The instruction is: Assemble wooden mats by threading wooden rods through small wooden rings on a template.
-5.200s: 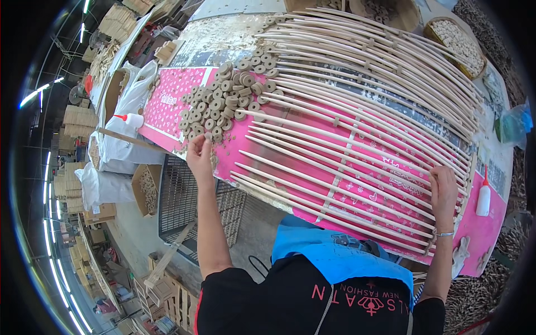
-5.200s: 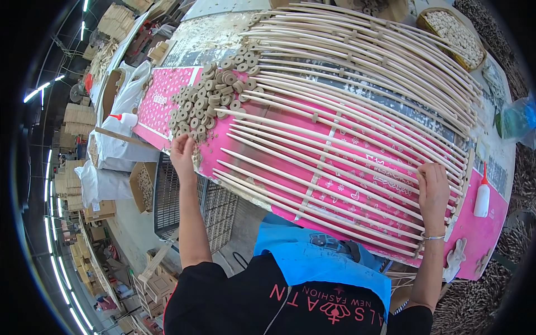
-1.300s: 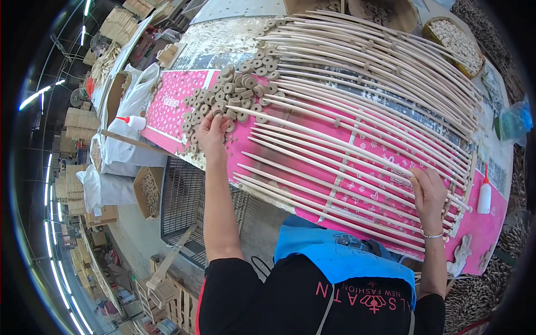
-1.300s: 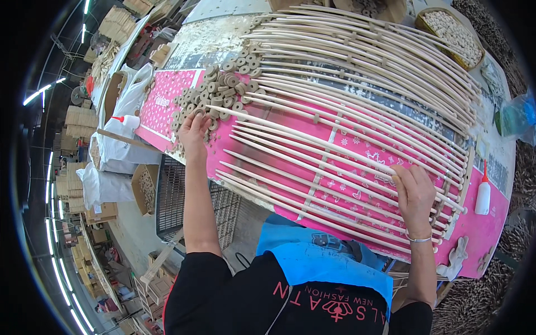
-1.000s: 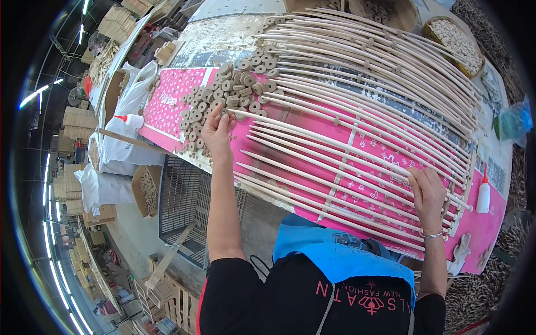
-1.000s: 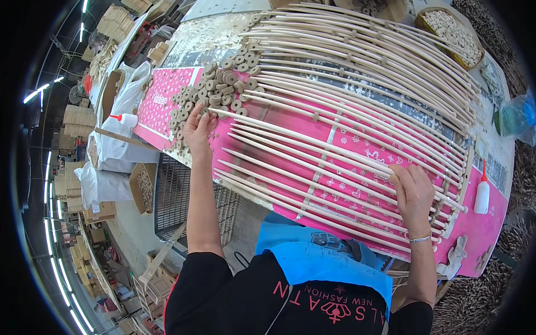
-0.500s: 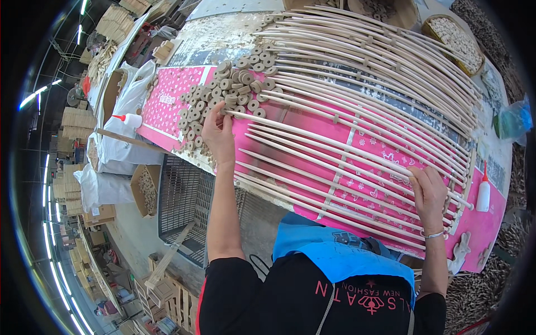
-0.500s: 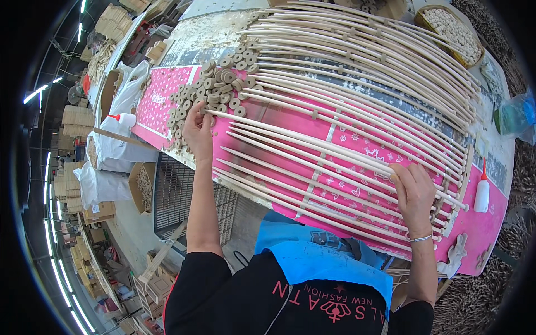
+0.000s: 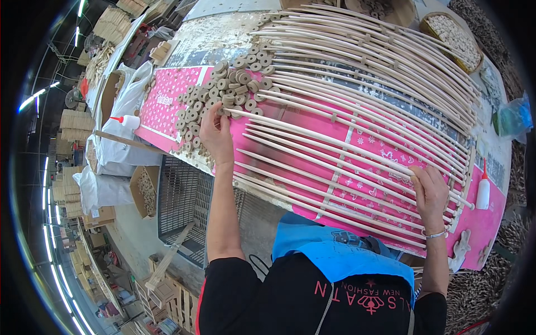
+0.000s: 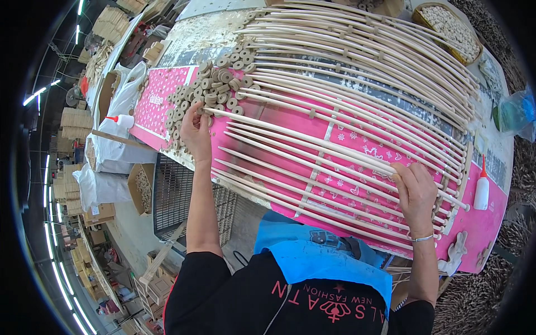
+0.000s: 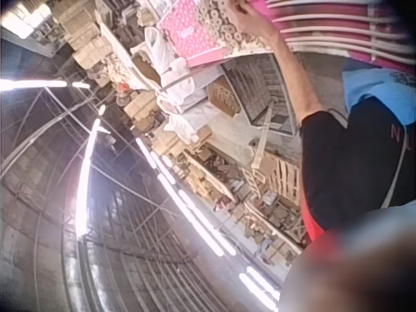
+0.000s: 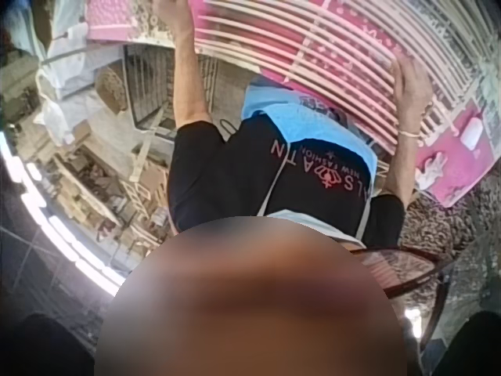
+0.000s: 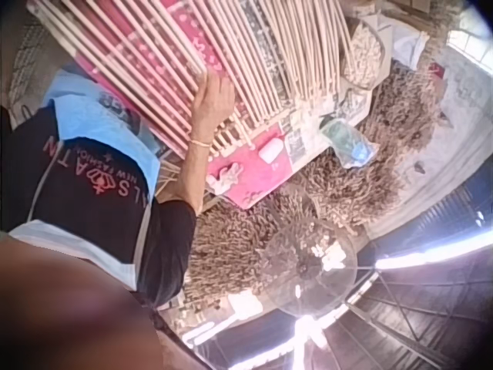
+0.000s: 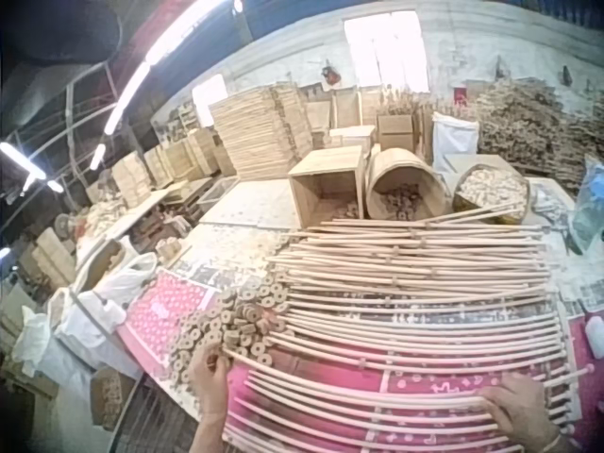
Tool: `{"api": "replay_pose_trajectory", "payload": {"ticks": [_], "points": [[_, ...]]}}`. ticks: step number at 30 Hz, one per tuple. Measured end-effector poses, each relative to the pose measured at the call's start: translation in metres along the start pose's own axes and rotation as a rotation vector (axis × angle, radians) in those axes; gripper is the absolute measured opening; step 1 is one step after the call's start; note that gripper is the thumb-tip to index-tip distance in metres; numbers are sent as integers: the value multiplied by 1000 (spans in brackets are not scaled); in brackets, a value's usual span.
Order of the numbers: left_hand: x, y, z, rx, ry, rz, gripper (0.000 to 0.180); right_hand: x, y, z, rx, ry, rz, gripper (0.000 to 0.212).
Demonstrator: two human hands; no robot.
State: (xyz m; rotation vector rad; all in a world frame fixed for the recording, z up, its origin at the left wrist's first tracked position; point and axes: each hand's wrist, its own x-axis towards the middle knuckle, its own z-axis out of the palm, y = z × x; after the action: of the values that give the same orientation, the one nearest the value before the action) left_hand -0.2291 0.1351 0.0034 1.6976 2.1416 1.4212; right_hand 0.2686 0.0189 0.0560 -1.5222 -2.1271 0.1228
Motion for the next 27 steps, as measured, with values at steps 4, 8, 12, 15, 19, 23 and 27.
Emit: {"api": "replay_pose_trajectory", "payload": {"ticks": [4, 8, 12, 15, 19, 23, 27], "points": [[0, 4, 0, 19, -8, 7, 34, 0, -1, 0, -4, -16, 12, 18], [-1, 5, 1, 42, -26, 2, 34, -2, 1, 2, 8, -7, 10, 18], [-2, 3, 2, 99, -14, 55, 34, -2, -1, 0, 3, -10, 12, 18], [-2, 8, 3, 202, 6, 117, 33, -1, -2, -2, -7, -16, 14, 18], [3, 5, 7, 196, -11, 88, 32, 1, 2, -5, -18, 2, -9, 19], [6, -5, 8, -139, -46, -124, 30, 9, 7, -10, -64, -8, -56, 22], [8, -8, 7, -182, -55, -168, 30, 11, 4, -10, -75, -2, -59, 21]]}}
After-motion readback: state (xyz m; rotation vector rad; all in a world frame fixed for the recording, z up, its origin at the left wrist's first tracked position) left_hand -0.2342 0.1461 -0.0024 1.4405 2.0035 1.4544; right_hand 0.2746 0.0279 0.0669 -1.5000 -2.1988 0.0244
